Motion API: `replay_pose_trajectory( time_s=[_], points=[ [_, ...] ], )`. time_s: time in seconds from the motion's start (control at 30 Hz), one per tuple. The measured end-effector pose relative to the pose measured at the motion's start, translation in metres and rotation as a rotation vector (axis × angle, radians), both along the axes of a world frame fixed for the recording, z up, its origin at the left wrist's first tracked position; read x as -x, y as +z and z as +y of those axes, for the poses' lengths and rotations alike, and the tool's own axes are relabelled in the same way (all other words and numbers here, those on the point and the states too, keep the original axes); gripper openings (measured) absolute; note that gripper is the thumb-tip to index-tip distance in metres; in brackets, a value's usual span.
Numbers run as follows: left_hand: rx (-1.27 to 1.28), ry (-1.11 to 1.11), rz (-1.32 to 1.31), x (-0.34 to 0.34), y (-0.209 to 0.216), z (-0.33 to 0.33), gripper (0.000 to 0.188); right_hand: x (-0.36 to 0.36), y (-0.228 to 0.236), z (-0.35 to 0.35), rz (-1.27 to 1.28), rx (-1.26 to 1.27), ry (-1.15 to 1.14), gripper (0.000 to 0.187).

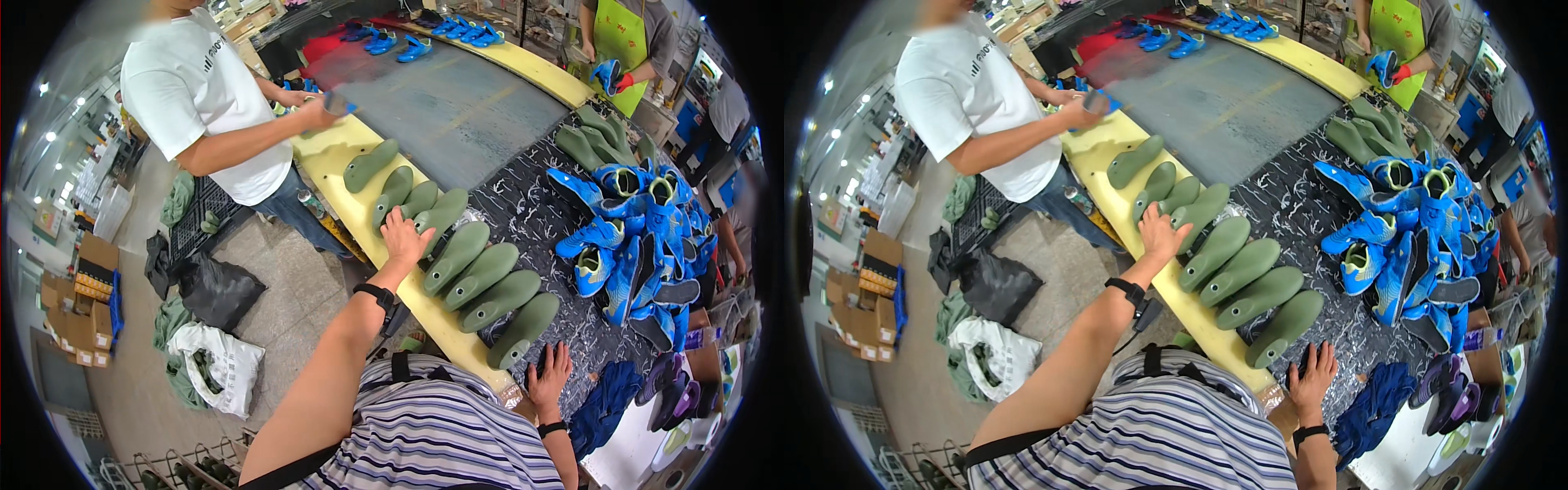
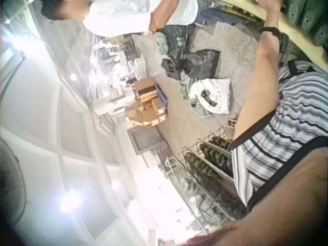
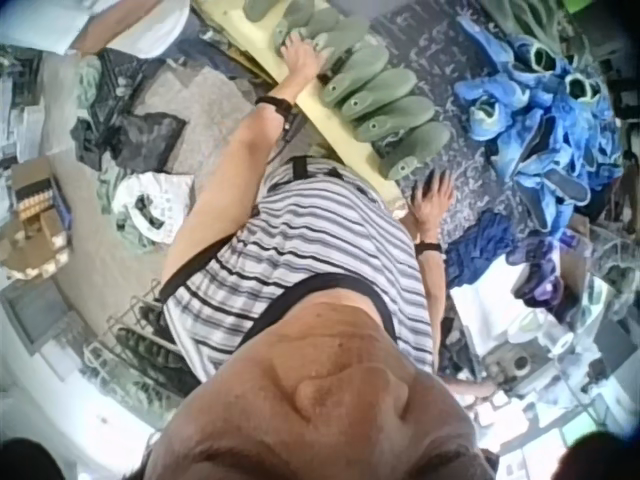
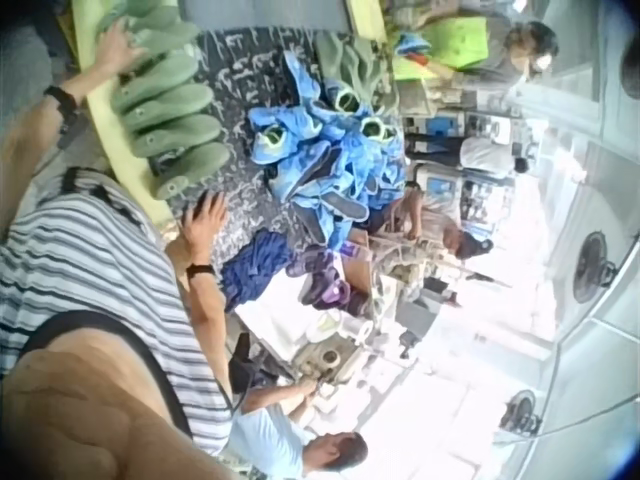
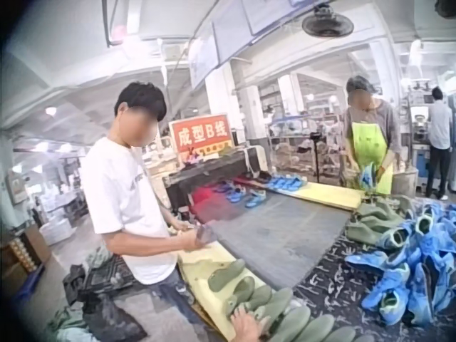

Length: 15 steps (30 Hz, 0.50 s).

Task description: The person sorts and organizes green shoe lasts from a bag and a table onto a rack.

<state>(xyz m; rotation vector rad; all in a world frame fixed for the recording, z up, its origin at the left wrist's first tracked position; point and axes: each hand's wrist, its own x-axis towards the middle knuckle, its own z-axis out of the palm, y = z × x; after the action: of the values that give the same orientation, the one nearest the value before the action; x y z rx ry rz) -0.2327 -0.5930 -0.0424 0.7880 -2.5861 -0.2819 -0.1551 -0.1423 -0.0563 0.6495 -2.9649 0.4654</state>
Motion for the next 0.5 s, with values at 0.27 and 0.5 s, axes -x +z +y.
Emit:
replay_pose_trajectory(
  time_s=[0.27,0.5],
  points=[
    [0.138,-0.08,-0.201,0.009,0.004,-0.071,0.048,0.001,0.001,-0.001,-0.019,-0.004,-0.015,0.059],
    [-0.111,-0.256,0.07,-0.001,0.038,-0.003,0.058,0.01,-0.001,-0.004,-0.016,-0.008,-0.023,0.058]
  ],
)
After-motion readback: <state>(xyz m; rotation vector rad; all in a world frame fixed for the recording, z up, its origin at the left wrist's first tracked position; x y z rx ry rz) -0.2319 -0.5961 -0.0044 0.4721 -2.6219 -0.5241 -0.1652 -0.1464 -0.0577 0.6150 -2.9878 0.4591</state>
